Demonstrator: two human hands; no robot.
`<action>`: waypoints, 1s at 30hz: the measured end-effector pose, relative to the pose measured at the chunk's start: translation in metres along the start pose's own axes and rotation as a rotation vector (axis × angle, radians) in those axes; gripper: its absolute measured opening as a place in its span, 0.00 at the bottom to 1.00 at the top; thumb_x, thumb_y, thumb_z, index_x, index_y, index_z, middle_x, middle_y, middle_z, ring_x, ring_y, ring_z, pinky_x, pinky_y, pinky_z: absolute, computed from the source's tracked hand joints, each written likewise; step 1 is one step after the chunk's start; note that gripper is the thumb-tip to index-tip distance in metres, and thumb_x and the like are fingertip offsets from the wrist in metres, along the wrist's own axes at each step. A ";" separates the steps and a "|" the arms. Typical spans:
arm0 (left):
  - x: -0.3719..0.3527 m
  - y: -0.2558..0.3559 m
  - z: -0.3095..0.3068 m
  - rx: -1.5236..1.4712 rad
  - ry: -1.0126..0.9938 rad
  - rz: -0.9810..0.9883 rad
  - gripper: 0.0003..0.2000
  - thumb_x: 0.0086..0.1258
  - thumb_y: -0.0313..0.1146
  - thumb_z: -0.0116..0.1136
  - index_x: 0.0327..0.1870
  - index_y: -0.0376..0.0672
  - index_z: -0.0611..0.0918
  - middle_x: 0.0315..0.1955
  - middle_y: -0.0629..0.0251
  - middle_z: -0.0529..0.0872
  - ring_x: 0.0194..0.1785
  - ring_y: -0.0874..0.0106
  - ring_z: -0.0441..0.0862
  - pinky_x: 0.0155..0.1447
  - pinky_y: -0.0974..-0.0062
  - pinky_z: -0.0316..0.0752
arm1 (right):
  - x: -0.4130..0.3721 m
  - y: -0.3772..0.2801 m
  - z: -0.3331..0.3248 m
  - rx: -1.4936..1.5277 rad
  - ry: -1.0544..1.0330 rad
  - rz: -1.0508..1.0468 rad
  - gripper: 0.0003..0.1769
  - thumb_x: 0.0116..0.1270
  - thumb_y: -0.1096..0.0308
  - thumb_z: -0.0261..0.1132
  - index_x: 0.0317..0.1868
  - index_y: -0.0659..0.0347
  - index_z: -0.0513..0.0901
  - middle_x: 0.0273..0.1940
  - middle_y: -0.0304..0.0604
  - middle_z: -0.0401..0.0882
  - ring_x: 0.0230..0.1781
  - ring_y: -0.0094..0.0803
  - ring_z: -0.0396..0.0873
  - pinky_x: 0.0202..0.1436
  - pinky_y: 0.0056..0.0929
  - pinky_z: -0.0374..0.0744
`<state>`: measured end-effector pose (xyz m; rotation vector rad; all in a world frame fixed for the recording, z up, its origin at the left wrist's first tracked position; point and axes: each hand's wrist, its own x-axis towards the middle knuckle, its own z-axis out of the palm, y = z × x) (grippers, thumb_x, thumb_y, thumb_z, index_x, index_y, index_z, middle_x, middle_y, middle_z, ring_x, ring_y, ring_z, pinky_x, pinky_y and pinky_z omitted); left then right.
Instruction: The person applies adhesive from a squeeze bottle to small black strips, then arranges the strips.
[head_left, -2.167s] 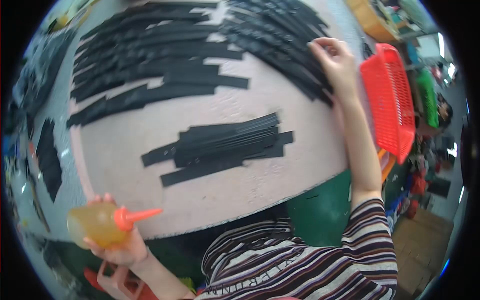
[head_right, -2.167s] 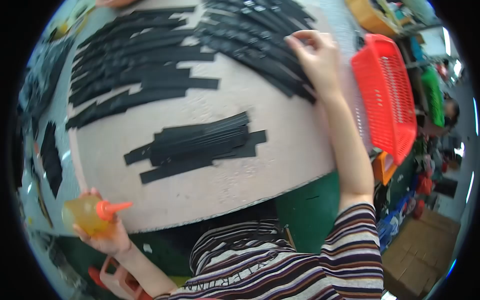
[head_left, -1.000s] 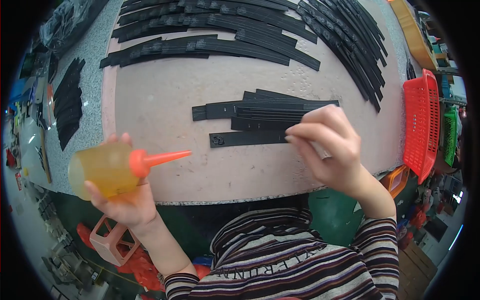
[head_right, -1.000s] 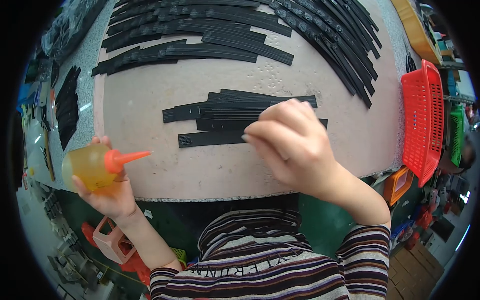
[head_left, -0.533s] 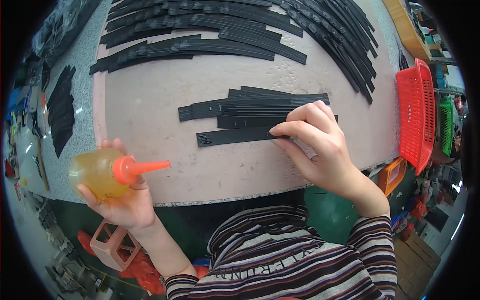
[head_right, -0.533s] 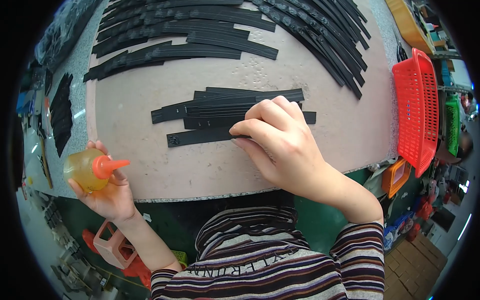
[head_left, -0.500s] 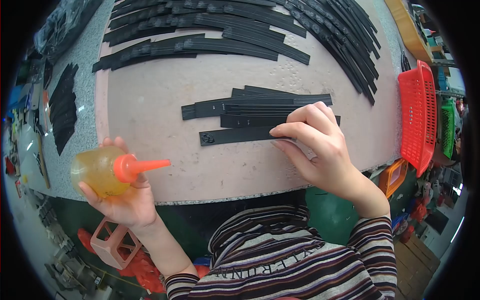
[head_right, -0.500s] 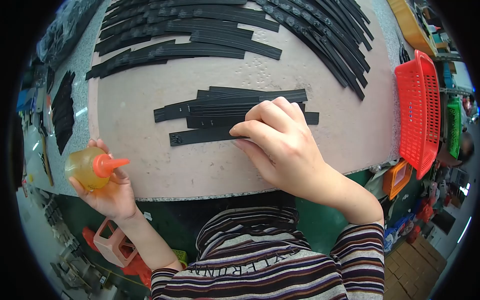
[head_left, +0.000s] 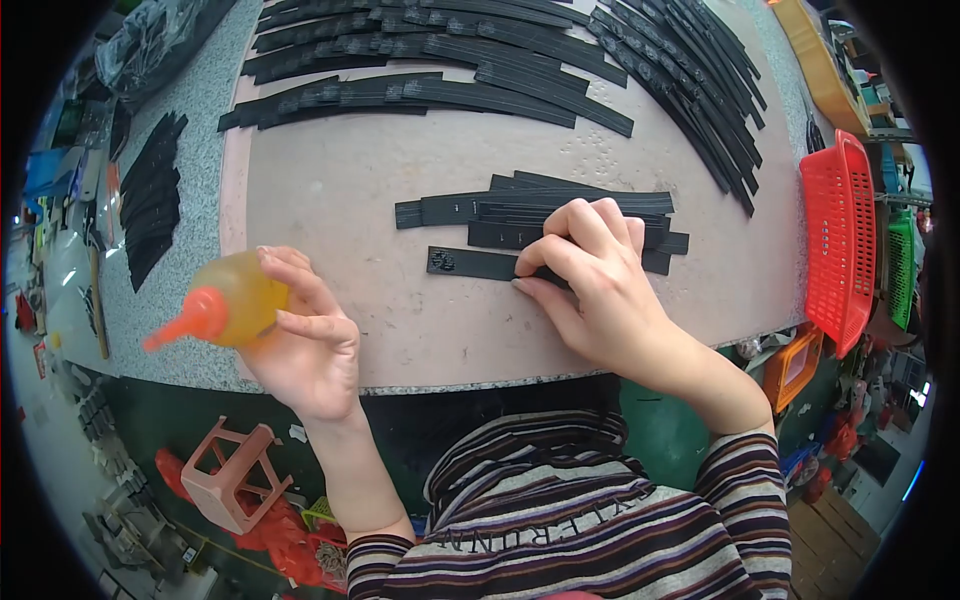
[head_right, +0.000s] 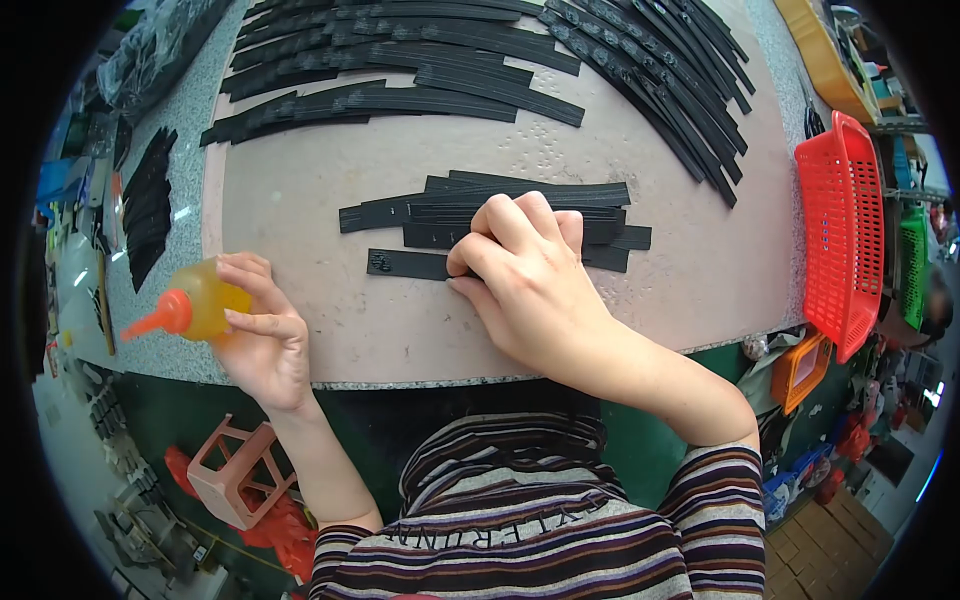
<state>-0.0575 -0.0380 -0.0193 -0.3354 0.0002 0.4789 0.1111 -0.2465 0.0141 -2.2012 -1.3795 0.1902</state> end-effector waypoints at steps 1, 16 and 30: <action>0.001 -0.001 0.003 0.008 -0.001 -0.010 0.25 0.69 0.43 0.60 0.60 0.40 0.67 0.54 0.62 0.78 0.62 0.72 0.78 0.51 0.67 0.86 | 0.000 0.000 0.000 -0.002 -0.005 -0.005 0.11 0.54 0.70 0.73 0.38 0.56 0.83 0.37 0.36 0.70 0.43 0.35 0.67 0.48 0.34 0.60; -0.065 -0.020 0.006 1.423 0.013 0.073 0.22 0.78 0.51 0.46 0.42 0.35 0.75 0.24 0.59 0.78 0.23 0.71 0.76 0.24 0.77 0.76 | -0.015 -0.022 -0.018 0.909 -0.232 0.481 0.09 0.63 0.69 0.72 0.35 0.61 0.79 0.30 0.31 0.75 0.31 0.17 0.71 0.36 0.20 0.67; -0.076 -0.055 0.008 1.448 0.294 0.272 0.10 0.72 0.24 0.57 0.50 0.31 0.83 0.36 0.64 0.87 0.29 0.83 0.77 0.33 0.83 0.75 | -0.023 -0.079 0.034 1.519 -0.344 0.642 0.07 0.69 0.69 0.68 0.39 0.61 0.77 0.36 0.31 0.78 0.36 0.14 0.73 0.41 0.16 0.72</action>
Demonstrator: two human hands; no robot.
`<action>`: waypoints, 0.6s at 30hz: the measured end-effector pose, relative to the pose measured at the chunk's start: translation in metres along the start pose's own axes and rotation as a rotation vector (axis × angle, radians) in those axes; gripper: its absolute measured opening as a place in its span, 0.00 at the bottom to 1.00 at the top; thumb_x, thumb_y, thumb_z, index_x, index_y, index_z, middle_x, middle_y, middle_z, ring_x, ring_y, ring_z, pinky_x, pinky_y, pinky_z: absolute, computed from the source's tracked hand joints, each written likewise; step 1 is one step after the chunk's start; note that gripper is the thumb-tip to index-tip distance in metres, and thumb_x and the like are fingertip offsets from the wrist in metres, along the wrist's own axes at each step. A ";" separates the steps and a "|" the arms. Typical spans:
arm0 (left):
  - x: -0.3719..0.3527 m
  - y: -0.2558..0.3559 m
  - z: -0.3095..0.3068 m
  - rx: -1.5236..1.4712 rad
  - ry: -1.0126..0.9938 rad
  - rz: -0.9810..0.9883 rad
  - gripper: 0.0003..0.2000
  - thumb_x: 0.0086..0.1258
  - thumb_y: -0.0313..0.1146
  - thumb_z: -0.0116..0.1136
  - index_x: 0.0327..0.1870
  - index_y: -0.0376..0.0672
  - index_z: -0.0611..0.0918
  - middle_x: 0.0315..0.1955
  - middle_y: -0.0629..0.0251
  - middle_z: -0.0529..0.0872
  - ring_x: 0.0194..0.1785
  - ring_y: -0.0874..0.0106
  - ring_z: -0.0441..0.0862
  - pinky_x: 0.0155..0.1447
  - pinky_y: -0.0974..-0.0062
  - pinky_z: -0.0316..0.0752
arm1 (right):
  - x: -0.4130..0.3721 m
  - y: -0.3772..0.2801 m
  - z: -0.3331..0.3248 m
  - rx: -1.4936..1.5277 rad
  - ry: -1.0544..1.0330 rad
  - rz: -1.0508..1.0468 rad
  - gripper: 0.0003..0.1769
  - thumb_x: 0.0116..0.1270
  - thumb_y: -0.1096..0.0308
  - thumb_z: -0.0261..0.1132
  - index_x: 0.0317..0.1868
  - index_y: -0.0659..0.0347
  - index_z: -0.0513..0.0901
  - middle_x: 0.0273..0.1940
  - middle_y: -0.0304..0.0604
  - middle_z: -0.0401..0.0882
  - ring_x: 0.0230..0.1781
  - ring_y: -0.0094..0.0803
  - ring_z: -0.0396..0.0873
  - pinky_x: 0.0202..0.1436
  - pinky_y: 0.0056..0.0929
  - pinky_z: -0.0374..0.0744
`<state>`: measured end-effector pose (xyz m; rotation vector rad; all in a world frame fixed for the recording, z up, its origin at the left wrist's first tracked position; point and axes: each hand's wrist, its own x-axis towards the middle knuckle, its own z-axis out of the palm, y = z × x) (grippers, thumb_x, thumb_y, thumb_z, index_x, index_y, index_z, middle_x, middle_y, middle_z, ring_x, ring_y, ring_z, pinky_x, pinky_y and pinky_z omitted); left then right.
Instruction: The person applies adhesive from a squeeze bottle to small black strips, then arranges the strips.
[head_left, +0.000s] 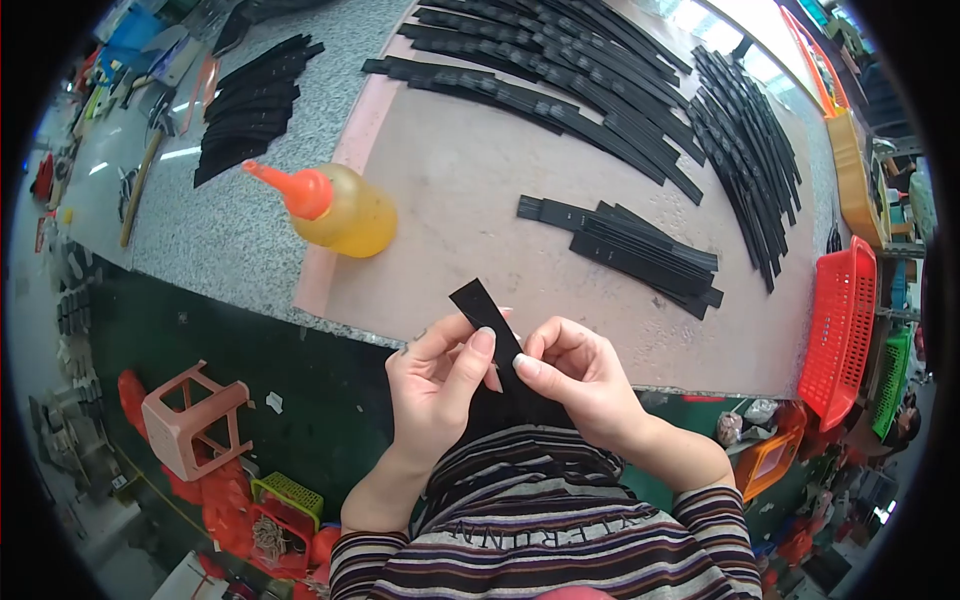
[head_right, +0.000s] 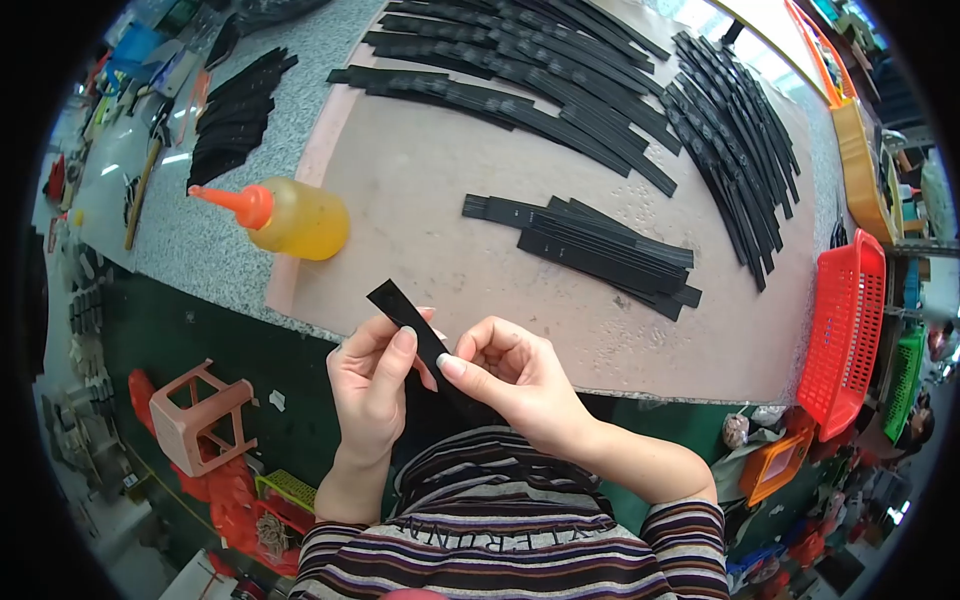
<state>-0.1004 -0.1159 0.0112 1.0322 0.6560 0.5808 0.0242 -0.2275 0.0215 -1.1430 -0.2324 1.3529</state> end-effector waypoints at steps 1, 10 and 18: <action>-0.001 0.000 -0.003 -0.007 0.007 0.007 0.10 0.72 0.24 0.57 0.50 0.31 0.83 0.35 0.64 0.87 0.29 0.83 0.78 0.33 0.84 0.74 | 0.001 0.001 0.004 0.006 -0.013 0.025 0.07 0.69 0.70 0.67 0.39 0.61 0.77 0.36 0.31 0.78 0.37 0.14 0.73 0.41 0.16 0.72; -0.015 0.026 -0.069 0.013 0.337 0.186 0.11 0.72 0.25 0.54 0.50 0.30 0.83 0.31 0.62 0.85 0.30 0.77 0.79 0.36 0.80 0.75 | 0.011 0.009 0.001 -0.111 -0.061 -0.001 0.06 0.74 0.70 0.59 0.37 0.63 0.76 0.30 0.41 0.78 0.29 0.25 0.75 0.34 0.23 0.74; -0.012 0.002 -0.306 0.611 1.098 0.292 0.14 0.69 0.31 0.61 0.50 0.30 0.84 0.32 0.63 0.88 0.33 0.78 0.83 0.39 0.79 0.77 | 0.015 0.013 0.006 -0.107 -0.100 -0.045 0.07 0.73 0.71 0.60 0.36 0.65 0.76 0.31 0.42 0.79 0.29 0.25 0.75 0.33 0.23 0.75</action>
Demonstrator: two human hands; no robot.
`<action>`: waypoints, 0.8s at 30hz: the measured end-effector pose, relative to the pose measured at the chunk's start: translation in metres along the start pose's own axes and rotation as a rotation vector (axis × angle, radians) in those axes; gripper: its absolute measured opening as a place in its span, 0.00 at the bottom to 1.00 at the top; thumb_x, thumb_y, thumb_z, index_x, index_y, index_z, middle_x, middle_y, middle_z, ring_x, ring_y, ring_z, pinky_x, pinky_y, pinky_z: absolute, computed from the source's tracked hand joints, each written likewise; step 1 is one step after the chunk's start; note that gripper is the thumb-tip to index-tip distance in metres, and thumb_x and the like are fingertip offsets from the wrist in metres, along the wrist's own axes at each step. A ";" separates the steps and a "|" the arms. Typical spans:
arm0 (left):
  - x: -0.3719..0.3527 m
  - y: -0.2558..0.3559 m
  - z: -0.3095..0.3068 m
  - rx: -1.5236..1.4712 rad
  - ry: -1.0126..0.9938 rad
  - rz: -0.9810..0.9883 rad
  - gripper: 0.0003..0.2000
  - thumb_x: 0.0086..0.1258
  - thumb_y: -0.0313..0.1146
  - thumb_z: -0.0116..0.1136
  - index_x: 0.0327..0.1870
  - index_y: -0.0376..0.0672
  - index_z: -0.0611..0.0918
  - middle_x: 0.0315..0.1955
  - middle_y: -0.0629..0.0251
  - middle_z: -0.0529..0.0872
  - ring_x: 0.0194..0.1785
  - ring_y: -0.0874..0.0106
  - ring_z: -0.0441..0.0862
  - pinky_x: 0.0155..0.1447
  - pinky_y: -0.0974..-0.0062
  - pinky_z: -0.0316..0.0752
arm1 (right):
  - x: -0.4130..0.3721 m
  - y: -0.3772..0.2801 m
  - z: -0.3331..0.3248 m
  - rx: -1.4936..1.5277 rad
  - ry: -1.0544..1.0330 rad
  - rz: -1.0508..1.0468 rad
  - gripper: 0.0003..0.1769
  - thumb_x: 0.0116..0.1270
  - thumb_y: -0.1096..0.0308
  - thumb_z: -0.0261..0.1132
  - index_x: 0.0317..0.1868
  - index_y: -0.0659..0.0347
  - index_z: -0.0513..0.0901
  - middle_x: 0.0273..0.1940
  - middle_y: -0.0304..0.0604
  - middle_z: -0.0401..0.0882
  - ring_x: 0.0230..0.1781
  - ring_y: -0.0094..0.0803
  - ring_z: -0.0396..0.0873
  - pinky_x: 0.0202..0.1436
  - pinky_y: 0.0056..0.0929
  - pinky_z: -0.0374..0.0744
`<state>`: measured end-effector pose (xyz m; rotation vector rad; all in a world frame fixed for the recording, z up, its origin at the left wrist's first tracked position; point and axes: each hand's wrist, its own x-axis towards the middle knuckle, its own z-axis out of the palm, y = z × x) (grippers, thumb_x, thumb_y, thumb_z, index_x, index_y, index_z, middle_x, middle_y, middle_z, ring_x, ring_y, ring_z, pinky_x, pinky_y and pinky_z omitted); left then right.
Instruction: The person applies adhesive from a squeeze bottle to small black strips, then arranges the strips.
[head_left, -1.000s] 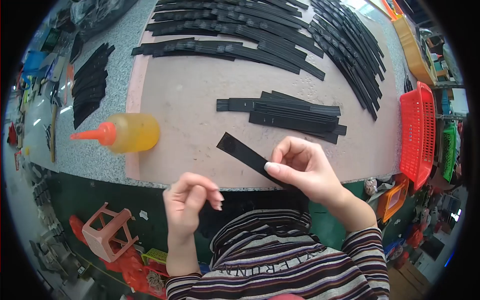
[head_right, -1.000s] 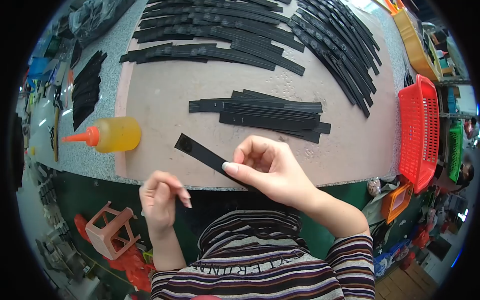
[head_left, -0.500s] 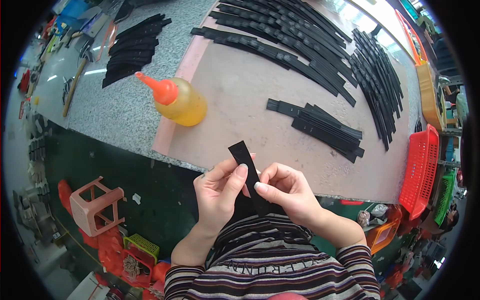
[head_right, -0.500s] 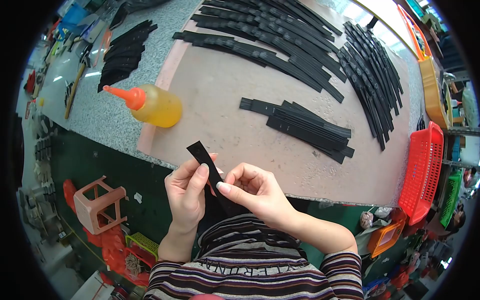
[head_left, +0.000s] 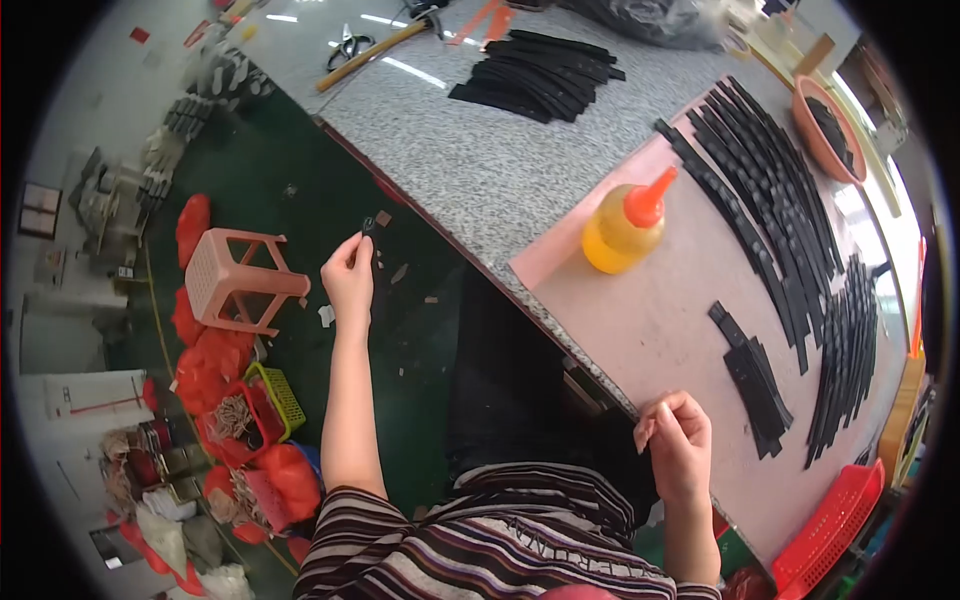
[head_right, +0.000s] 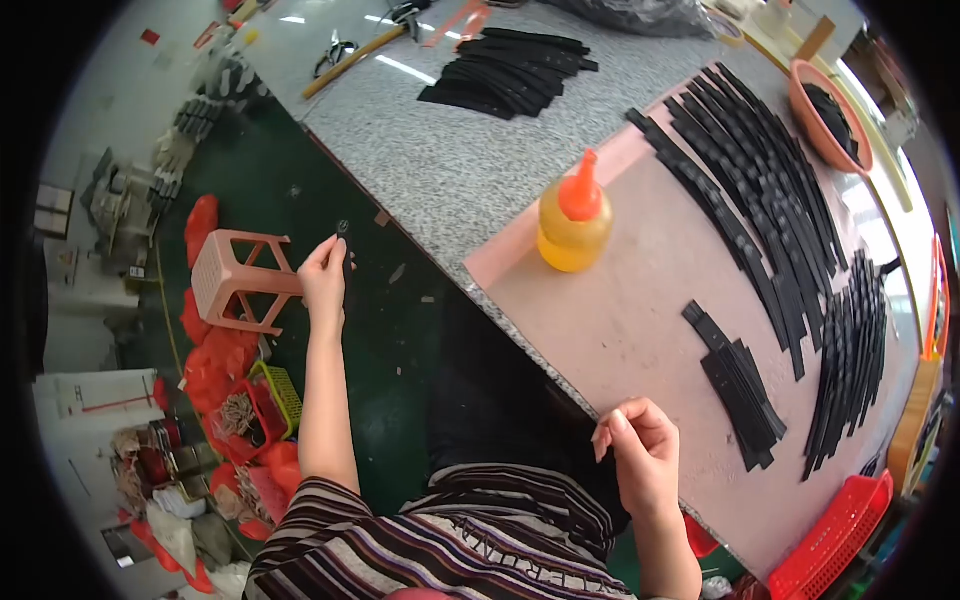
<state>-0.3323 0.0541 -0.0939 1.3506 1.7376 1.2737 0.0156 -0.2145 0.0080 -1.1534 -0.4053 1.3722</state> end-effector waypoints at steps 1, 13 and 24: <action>0.012 -0.013 0.002 0.060 0.008 0.012 0.14 0.69 0.31 0.61 0.51 0.30 0.84 0.34 0.63 0.88 0.35 0.78 0.83 0.41 0.80 0.76 | 0.000 0.000 0.001 -0.016 0.003 0.003 0.07 0.72 0.71 0.60 0.36 0.65 0.76 0.31 0.42 0.78 0.28 0.25 0.75 0.32 0.23 0.75; 0.096 -0.072 0.038 0.220 0.170 -0.037 0.14 0.65 0.36 0.61 0.48 0.39 0.87 0.35 0.59 0.90 0.40 0.71 0.87 0.47 0.74 0.77 | -0.004 0.007 0.009 -0.149 0.031 -0.073 0.08 0.75 0.70 0.56 0.36 0.65 0.73 0.29 0.42 0.75 0.25 0.25 0.72 0.29 0.24 0.74; 0.164 -0.129 0.067 -0.086 0.105 -0.228 0.13 0.67 0.31 0.61 0.49 0.34 0.86 0.34 0.61 0.88 0.35 0.72 0.84 0.41 0.75 0.76 | -0.003 0.009 0.017 -0.155 0.124 -0.078 0.07 0.74 0.73 0.58 0.36 0.67 0.74 0.27 0.42 0.75 0.24 0.25 0.73 0.27 0.22 0.73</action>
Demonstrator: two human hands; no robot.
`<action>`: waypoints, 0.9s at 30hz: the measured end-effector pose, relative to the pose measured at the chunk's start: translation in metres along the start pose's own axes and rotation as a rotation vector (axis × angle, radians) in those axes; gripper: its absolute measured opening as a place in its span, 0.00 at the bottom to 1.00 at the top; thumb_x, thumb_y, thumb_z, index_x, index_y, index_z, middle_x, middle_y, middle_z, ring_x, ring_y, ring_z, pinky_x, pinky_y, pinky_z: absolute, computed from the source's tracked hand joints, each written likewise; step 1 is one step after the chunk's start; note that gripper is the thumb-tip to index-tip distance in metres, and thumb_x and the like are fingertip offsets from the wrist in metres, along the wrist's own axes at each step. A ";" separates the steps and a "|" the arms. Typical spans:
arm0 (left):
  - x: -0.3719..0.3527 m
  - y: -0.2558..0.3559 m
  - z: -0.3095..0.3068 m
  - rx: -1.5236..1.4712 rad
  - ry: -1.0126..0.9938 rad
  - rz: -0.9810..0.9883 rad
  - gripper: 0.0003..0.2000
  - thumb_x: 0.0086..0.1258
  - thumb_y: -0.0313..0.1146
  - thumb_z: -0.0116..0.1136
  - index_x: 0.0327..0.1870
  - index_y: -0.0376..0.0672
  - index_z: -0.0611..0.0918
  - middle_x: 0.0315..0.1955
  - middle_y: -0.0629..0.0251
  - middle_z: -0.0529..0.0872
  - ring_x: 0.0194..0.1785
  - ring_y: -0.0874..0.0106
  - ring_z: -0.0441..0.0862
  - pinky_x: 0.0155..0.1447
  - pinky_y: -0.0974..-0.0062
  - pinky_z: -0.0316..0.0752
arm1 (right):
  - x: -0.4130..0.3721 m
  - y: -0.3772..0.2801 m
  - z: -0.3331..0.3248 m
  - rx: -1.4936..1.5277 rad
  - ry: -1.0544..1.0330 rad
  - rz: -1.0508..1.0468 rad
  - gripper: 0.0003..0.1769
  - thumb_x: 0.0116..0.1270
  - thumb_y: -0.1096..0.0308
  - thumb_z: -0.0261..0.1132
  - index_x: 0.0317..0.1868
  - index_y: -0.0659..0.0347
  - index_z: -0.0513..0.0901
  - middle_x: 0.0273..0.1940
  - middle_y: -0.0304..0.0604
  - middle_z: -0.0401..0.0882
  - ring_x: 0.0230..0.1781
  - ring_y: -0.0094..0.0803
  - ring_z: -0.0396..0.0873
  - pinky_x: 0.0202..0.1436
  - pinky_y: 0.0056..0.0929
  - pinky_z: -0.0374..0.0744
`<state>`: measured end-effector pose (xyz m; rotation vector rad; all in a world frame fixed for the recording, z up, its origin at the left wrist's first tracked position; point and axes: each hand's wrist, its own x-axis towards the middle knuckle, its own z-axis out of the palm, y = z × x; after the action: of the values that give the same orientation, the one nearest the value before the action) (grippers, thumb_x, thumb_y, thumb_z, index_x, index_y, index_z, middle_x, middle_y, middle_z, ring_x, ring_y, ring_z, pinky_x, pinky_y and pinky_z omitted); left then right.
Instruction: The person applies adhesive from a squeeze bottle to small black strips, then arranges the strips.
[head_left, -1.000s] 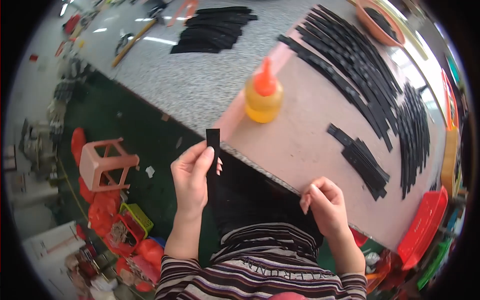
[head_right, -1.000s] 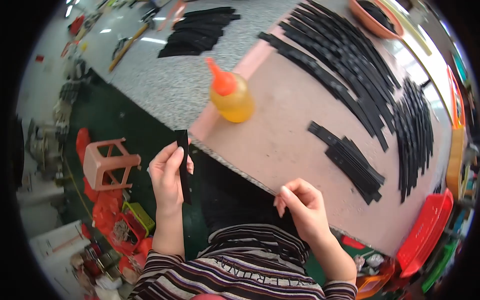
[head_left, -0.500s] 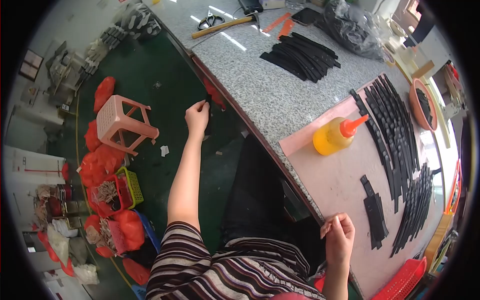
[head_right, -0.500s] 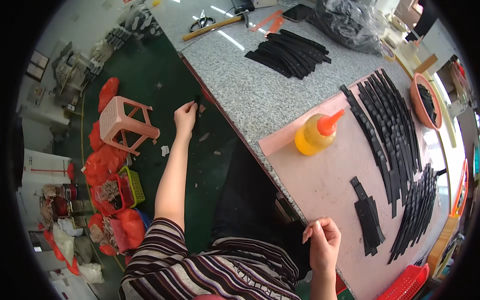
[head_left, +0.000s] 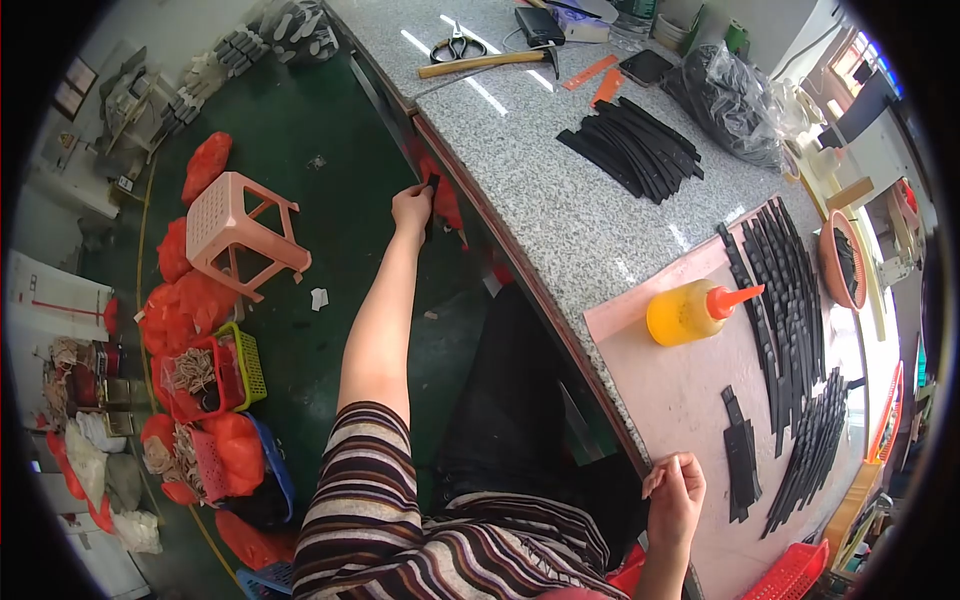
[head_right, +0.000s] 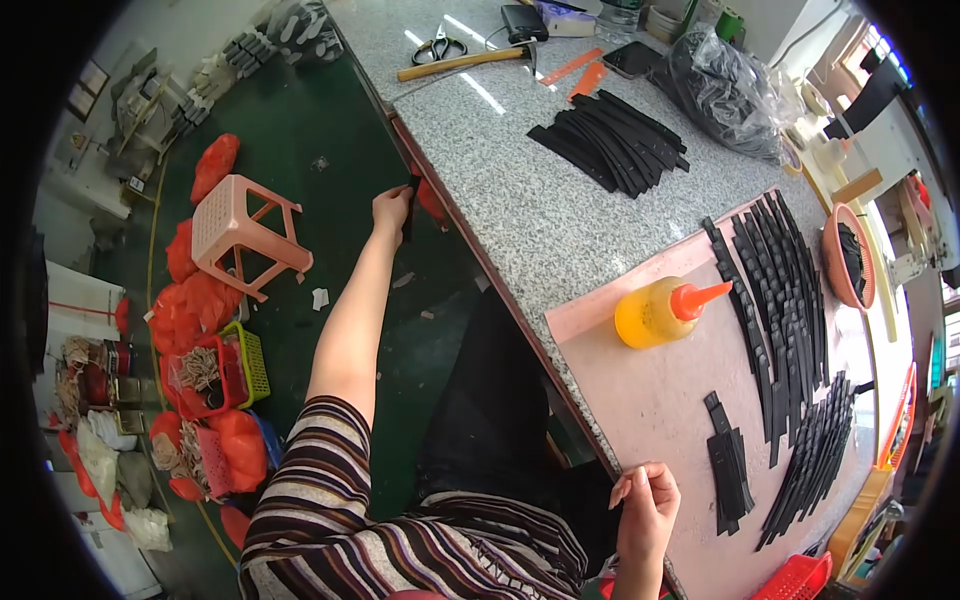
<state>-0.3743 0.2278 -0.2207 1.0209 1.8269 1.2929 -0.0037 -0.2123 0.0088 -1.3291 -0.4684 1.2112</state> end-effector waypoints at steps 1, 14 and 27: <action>0.001 -0.003 0.000 0.002 0.002 0.010 0.13 0.67 0.31 0.61 0.48 0.33 0.86 0.33 0.61 0.88 0.35 0.73 0.84 0.40 0.76 0.76 | 0.000 0.000 0.000 0.000 0.002 -0.004 0.07 0.74 0.73 0.57 0.36 0.67 0.74 0.27 0.42 0.75 0.24 0.25 0.73 0.27 0.22 0.73; -0.017 0.027 -0.011 -0.843 -0.432 -0.339 0.09 0.75 0.28 0.50 0.51 0.37 0.79 0.29 0.73 0.78 0.28 0.81 0.71 0.30 0.82 0.67 | 0.003 0.000 -0.002 0.020 0.003 0.010 0.07 0.74 0.73 0.57 0.36 0.67 0.75 0.28 0.43 0.75 0.24 0.26 0.74 0.27 0.23 0.74; -0.214 0.216 -0.107 -0.226 -0.530 0.345 0.14 0.74 0.28 0.53 0.57 0.34 0.81 0.32 0.71 0.79 0.29 0.85 0.73 0.32 0.87 0.65 | 0.007 -0.014 -0.003 0.005 -0.123 0.124 0.06 0.72 0.73 0.60 0.36 0.67 0.77 0.30 0.45 0.79 0.27 0.25 0.75 0.32 0.23 0.75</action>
<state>-0.3180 0.0373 0.0337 1.4277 1.1160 1.2331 0.0076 -0.2049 0.0182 -1.2998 -0.4749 1.4019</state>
